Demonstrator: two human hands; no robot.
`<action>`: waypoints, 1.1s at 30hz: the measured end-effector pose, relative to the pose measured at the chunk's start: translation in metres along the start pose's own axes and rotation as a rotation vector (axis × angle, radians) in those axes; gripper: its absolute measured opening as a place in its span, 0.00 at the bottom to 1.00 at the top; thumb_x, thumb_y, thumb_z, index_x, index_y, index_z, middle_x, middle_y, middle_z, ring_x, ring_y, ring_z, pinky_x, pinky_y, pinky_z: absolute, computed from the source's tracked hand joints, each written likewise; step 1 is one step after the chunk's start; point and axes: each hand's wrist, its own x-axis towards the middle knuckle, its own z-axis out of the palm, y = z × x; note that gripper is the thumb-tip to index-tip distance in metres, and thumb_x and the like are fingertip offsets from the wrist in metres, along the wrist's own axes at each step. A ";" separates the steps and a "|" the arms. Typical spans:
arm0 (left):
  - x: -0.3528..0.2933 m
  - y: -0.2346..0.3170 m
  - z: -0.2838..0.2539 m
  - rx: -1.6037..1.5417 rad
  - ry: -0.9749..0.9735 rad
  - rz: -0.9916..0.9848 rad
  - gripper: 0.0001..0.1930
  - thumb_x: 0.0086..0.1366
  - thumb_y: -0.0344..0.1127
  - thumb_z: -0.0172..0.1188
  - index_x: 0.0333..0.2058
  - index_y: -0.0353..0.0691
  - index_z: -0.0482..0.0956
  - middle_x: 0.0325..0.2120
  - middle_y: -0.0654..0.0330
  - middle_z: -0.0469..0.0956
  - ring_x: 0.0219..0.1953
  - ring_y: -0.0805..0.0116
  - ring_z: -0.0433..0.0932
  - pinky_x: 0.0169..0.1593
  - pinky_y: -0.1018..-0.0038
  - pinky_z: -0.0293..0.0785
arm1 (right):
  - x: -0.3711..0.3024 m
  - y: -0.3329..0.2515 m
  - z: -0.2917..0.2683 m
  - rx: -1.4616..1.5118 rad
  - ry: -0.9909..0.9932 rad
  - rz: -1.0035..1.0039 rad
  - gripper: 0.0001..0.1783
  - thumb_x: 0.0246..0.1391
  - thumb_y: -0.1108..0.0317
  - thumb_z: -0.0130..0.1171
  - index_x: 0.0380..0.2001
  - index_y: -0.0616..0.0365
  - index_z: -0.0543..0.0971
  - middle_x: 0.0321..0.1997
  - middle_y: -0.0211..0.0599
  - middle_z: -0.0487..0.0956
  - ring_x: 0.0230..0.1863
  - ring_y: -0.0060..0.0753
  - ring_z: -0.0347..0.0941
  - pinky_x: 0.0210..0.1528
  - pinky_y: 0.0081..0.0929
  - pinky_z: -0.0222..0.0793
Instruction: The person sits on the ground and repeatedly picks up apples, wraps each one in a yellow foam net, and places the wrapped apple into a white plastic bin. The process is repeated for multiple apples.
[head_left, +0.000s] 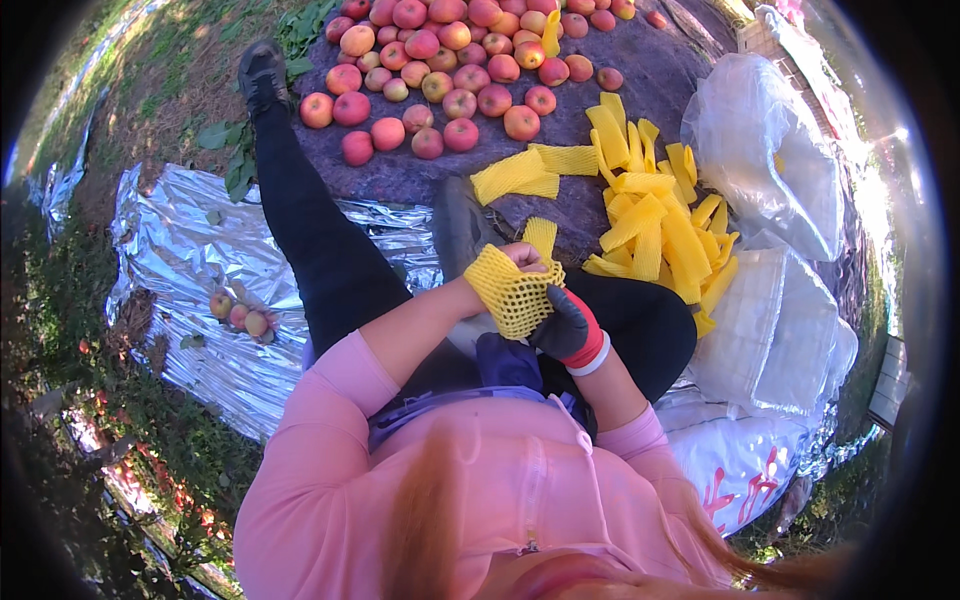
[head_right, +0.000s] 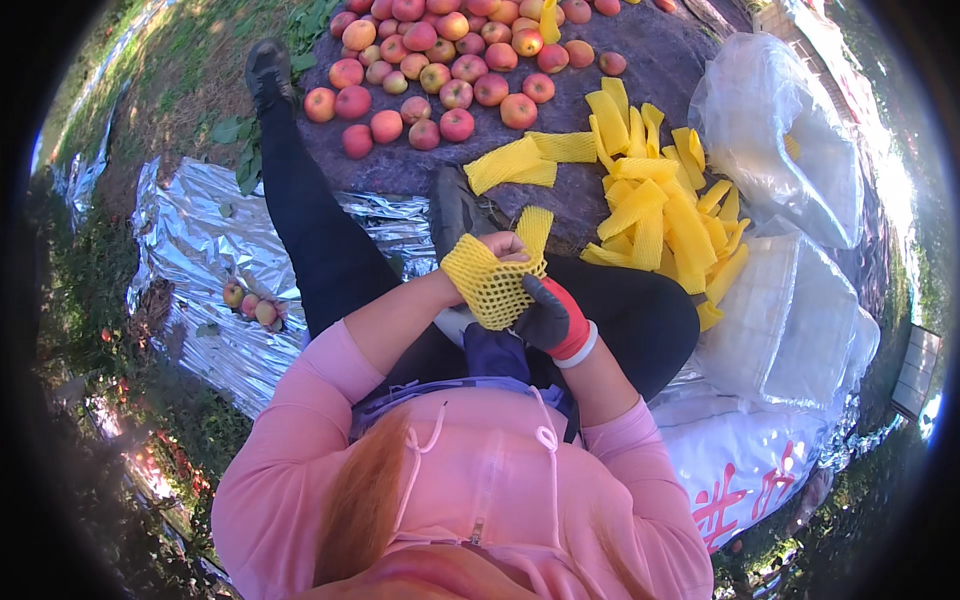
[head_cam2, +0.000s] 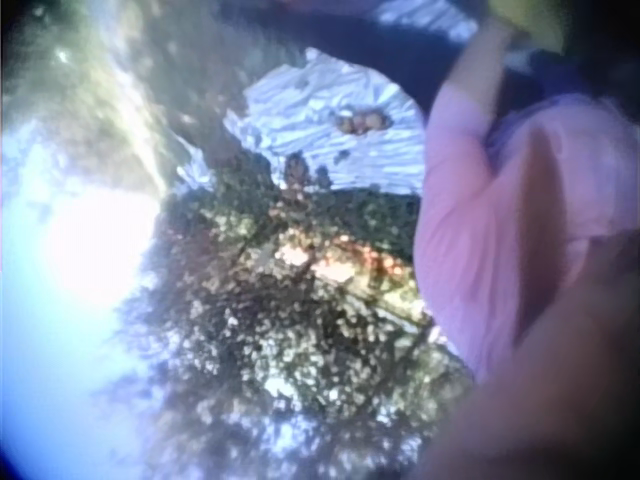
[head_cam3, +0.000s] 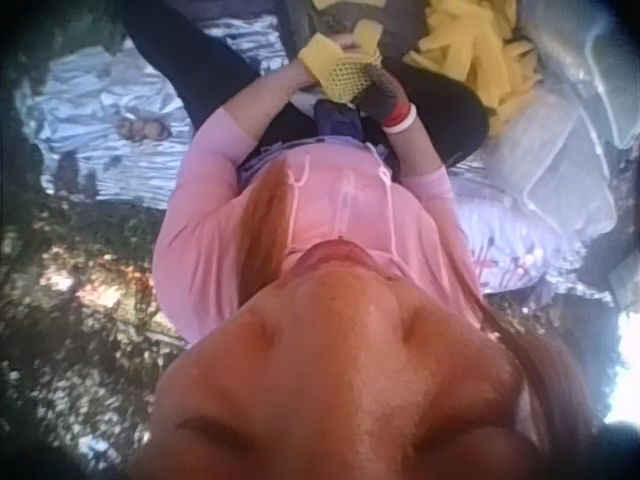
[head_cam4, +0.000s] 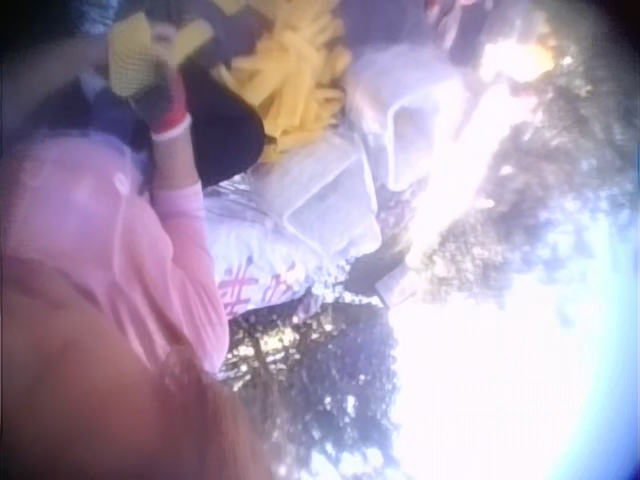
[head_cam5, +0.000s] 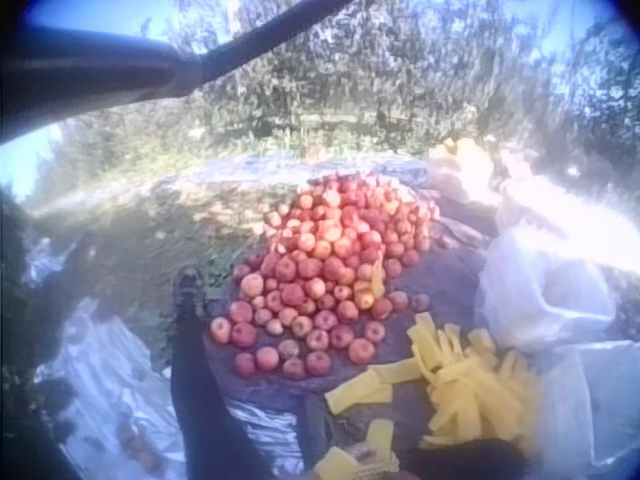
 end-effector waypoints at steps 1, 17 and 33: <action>0.009 0.004 0.000 0.026 -0.030 0.000 0.11 0.76 0.40 0.65 0.44 0.38 0.80 0.37 0.67 0.83 0.39 0.80 0.79 0.44 0.76 0.77 | 0.001 0.003 -0.001 0.072 -0.031 0.093 0.34 0.72 0.52 0.60 0.73 0.57 0.70 0.68 0.44 0.79 0.68 0.47 0.77 0.69 0.49 0.73; 0.083 0.037 -0.194 1.407 0.917 -0.009 0.36 0.56 0.45 0.80 0.59 0.41 0.75 0.54 0.48 0.75 0.60 0.45 0.77 0.61 0.53 0.78 | 0.035 -0.028 -0.056 0.007 0.122 -0.037 0.32 0.76 0.57 0.55 0.75 0.61 0.66 0.72 0.43 0.76 0.71 0.40 0.73 0.75 0.38 0.66; -0.044 0.099 -0.111 -0.953 -0.005 0.237 0.34 0.77 0.57 0.48 0.64 0.30 0.73 0.49 0.42 0.84 0.48 0.50 0.85 0.48 0.61 0.80 | 0.019 -0.031 -0.022 0.134 0.084 -0.110 0.29 0.78 0.58 0.50 0.74 0.61 0.68 0.71 0.46 0.77 0.69 0.45 0.76 0.72 0.44 0.70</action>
